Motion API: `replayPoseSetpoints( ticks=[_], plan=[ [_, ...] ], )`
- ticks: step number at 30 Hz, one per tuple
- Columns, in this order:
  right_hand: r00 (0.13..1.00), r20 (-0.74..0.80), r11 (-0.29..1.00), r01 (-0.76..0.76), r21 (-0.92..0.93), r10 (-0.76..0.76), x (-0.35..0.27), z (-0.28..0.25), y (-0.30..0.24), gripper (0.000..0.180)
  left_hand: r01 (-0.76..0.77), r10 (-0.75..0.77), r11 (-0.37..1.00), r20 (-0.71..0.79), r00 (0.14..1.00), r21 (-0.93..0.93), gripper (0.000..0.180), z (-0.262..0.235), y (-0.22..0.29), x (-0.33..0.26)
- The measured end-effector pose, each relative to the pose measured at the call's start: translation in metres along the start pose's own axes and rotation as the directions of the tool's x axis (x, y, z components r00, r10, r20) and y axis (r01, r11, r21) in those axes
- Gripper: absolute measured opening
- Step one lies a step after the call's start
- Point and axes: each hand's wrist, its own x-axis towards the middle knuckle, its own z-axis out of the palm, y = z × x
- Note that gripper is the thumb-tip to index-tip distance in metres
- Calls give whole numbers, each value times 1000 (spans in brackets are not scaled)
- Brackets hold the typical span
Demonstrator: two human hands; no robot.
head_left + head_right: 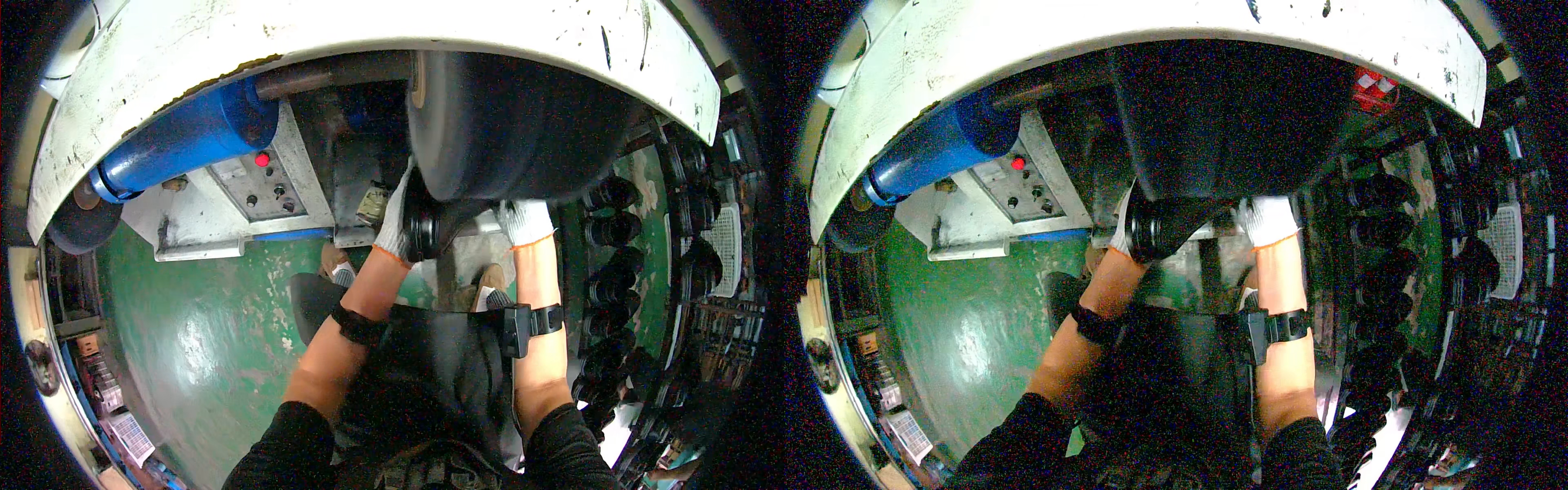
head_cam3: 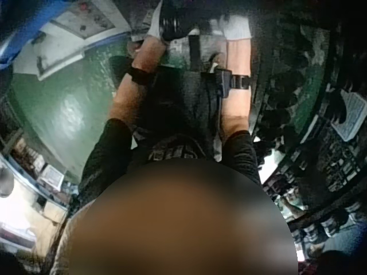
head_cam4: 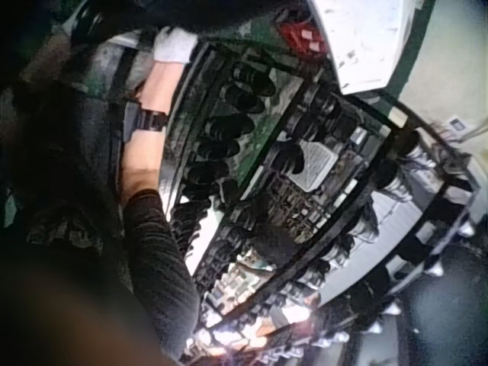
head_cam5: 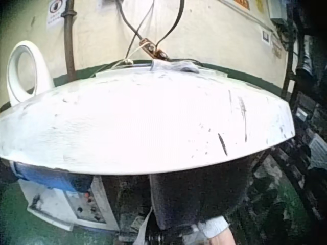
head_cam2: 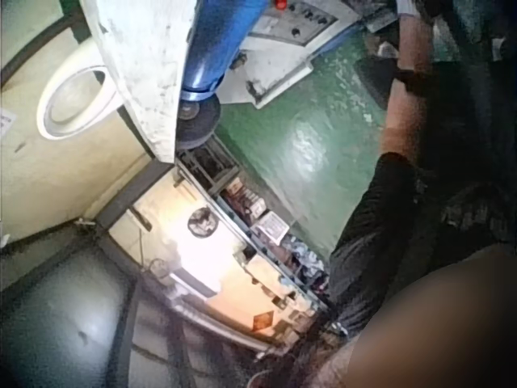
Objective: The recorder uses a large buffing wheel machine to polish and finish multiple black dress shoes, then places them back on a storage rack.
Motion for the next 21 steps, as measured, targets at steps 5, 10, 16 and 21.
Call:
replayPoseSetpoints(
  ticks=[5, 10, 16, 21],
  plan=[
    [959, 178, 808, 280, -518, -219, -3, -37, -41, 51, -159, 265, 482, 29, 964, 862, 51, -21, -2, 6],
    [951, 216, 763, 307, -569, -221, -3, -50, -54, 51, -201, 294, 901, -199, 935, 385, 46, -19, -3, 13],
    [996, 89, 795, -78, 601, 31, 4, -2, -56, 40, -203, 459, 423, -16, 888, 883, 47, -48, 32, 12],
    [989, 51, 991, 135, 28, -136, 3, 16, -72, 53, -293, 537, 527, -46, 842, 798, 51, -28, 40, 10]
  ],
)
